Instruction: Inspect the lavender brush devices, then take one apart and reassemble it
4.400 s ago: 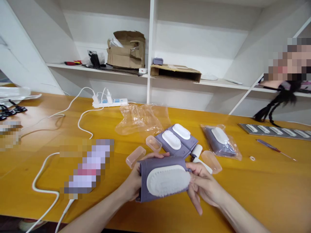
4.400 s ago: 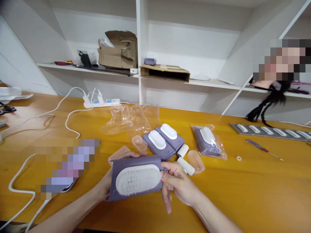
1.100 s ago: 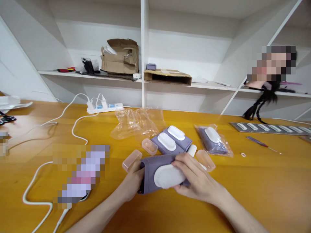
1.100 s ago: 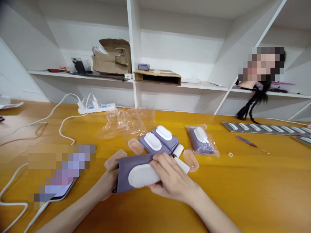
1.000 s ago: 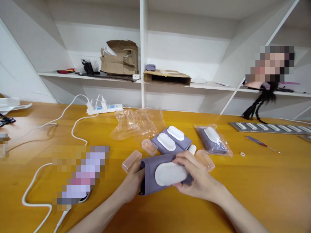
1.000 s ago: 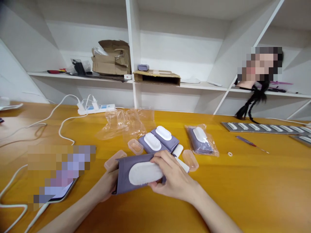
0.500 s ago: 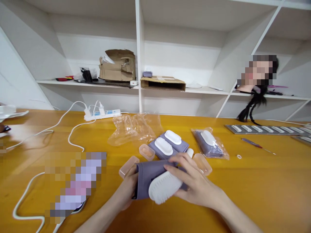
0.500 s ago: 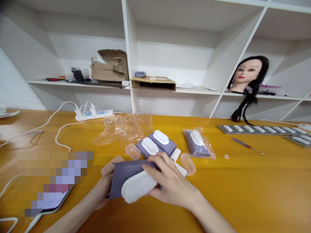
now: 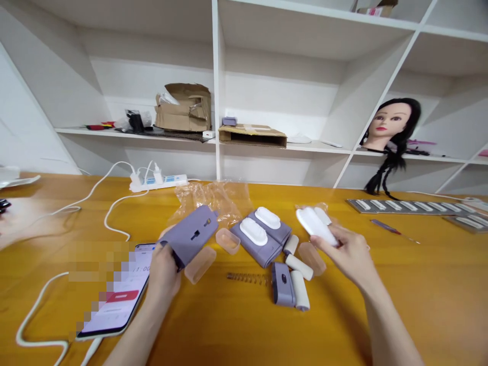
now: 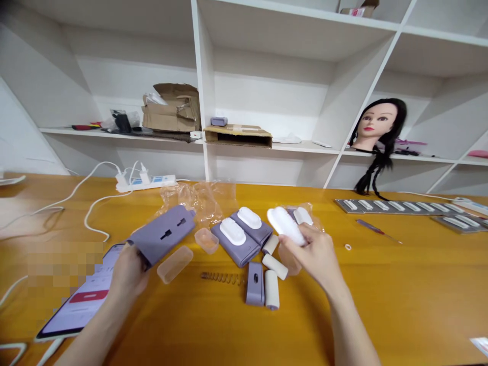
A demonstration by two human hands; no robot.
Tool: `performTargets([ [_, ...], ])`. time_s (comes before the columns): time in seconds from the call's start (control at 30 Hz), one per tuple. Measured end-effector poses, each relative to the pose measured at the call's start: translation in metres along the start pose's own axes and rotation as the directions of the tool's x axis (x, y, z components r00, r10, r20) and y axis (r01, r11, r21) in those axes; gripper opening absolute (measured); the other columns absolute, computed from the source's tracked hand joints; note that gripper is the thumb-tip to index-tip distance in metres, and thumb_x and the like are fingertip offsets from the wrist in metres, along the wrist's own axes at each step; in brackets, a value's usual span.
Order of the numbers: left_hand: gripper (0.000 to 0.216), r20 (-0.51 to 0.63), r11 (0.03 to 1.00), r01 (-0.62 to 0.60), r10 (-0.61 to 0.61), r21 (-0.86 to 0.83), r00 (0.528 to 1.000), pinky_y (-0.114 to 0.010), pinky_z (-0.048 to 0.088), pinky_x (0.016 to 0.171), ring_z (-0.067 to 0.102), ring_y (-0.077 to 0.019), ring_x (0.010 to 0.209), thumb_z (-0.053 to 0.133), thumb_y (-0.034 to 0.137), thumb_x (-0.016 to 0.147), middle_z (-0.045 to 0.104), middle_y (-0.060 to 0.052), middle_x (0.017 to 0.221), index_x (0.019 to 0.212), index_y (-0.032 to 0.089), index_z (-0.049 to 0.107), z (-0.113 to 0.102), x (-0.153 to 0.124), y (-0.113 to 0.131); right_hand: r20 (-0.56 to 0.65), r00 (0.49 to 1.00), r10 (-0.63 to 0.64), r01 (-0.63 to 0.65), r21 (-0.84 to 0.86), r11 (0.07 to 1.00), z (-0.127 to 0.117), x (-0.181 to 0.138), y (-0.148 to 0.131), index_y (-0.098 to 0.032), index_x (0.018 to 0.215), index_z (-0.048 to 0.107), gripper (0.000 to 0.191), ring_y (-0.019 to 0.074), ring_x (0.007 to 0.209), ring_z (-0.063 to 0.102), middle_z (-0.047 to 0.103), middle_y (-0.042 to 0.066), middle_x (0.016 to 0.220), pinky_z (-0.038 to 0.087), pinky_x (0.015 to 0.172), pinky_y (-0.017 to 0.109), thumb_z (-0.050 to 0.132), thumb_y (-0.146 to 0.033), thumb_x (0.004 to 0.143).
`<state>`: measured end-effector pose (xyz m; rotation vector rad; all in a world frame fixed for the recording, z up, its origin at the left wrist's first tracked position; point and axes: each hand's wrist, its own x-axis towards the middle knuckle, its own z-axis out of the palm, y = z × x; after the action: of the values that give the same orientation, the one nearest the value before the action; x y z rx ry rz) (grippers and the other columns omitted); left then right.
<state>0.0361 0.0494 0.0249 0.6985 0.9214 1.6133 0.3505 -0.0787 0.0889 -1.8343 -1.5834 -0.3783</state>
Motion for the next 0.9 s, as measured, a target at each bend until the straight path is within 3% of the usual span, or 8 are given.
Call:
performTargets([
  [0.1, 0.025, -0.082, 0.999, 0.011, -0.008, 0.037, 0.997, -0.037, 0.044, 0.092, 0.062, -0.0197, 0.091, 0.055, 0.017, 0.061, 0.069, 0.002, 0.082, 0.083, 0.021, 0.065, -0.005, 0.011, -0.002, 0.098, 0.981, 0.168, -0.15, -0.174, 0.973, -0.009, -0.011, 0.022, -0.02, 0.056, 0.052, 0.042, 0.0152, 0.047, 0.048, 0.051, -0.001, 0.051, 0.034, 0.047, 0.025, 0.053, -0.058, 0.075],
  [0.2, 0.023, -0.116, 1.0, 0.016, -0.014, 0.022, 0.993, -0.038, 0.042, 0.095, 0.061, -0.0202, 0.094, 0.054, 0.014, 0.059, 0.069, 0.002, 0.08, 0.079, 0.021, 0.064, -0.007, 0.014, -0.004, 0.238, 0.916, 0.323, -0.233, -0.34, 0.911, -0.015, -0.034, 0.041, -0.021, 0.059, 0.054, 0.041, 0.0211, 0.052, 0.057, 0.062, 0.005, 0.057, 0.038, 0.048, 0.028, 0.052, -0.059, 0.074],
  [0.3, 0.023, -0.115, 0.999, 0.024, -0.021, 0.025, 0.993, -0.035, 0.045, 0.09, 0.062, -0.0191, 0.091, 0.054, 0.012, 0.058, 0.068, 0.002, 0.076, 0.077, 0.021, 0.063, -0.008, 0.017, -0.006, 0.306, 0.826, 0.474, -0.317, -0.444, 0.838, -0.021, -0.058, 0.058, -0.021, 0.063, 0.058, 0.044, 0.0287, 0.06, 0.064, 0.068, 0.011, 0.062, 0.041, 0.05, 0.031, 0.047, -0.062, 0.075],
  [0.4, 0.024, -0.08, 0.998, 0.033, -0.028, 0.061, 0.996, -0.03, 0.05, 0.075, 0.062, -0.0172, 0.081, 0.055, 0.014, 0.057, 0.066, 0.002, 0.074, 0.079, 0.021, 0.061, -0.009, 0.02, -0.01, 0.282, 0.751, 0.597, -0.393, -0.536, 0.747, -0.022, -0.075, 0.067, -0.021, 0.066, 0.06, 0.048, 0.0353, 0.07, 0.067, 0.07, 0.016, 0.07, 0.045, 0.054, 0.036, 0.042, -0.064, 0.075],
  [0.57, 0.038, -0.128, 0.98, 0.145, -0.128, 0.134, 0.983, -0.022, 0.042, 0.049, 0.054, -0.012, 0.054, 0.057, 0.012, 0.054, 0.06, 0.005, 0.068, 0.089, 0.025, 0.056, -0.013, 0.02, -0.01, 0.333, 0.711, 0.619, -0.407, -0.522, 0.749, -0.005, -0.08, 0.057, -0.02, 0.068, 0.062, 0.05, 0.0364, 0.073, 0.068, 0.071, 0.018, 0.075, 0.047, 0.056, 0.038, 0.04, -0.064, 0.077],
  [0.8, 0.045, -0.115, 0.95, 0.246, -0.227, 0.191, 0.967, -0.025, 0.038, 0.048, 0.048, -0.0135, 0.05, 0.045, 0.01, 0.05, 0.056, 0.003, 0.065, 0.089, 0.026, 0.058, -0.015, 0.018, -0.005, 0.389, 0.711, 0.586, -0.357, -0.517, 0.777, 0.003, -0.076, 0.04, -0.02, 0.072, 0.059, 0.045, 0.0366, 0.077, 0.067, 0.071, 0.017, 0.08, 0.047, 0.06, 0.04, 0.041, -0.06, 0.08],
  [0.9, 0.045, -0.113, 0.953, 0.23, -0.211, 0.198, 0.971, -0.025, 0.037, 0.051, 0.051, -0.0151, 0.059, 0.043, 0.01, 0.048, 0.062, 0.0, 0.081, 0.086, 0.024, 0.061, -0.014, 0.017, -0.004, 0.415, 0.702, 0.579, -0.36, -0.495, 0.791, 0.0, -0.074, 0.042, -0.02, 0.082, 0.06, 0.046, 0.036, 0.076, 0.067, 0.07, 0.015, 0.08, 0.048, 0.062, 0.041, 0.041, -0.061, 0.08],
])
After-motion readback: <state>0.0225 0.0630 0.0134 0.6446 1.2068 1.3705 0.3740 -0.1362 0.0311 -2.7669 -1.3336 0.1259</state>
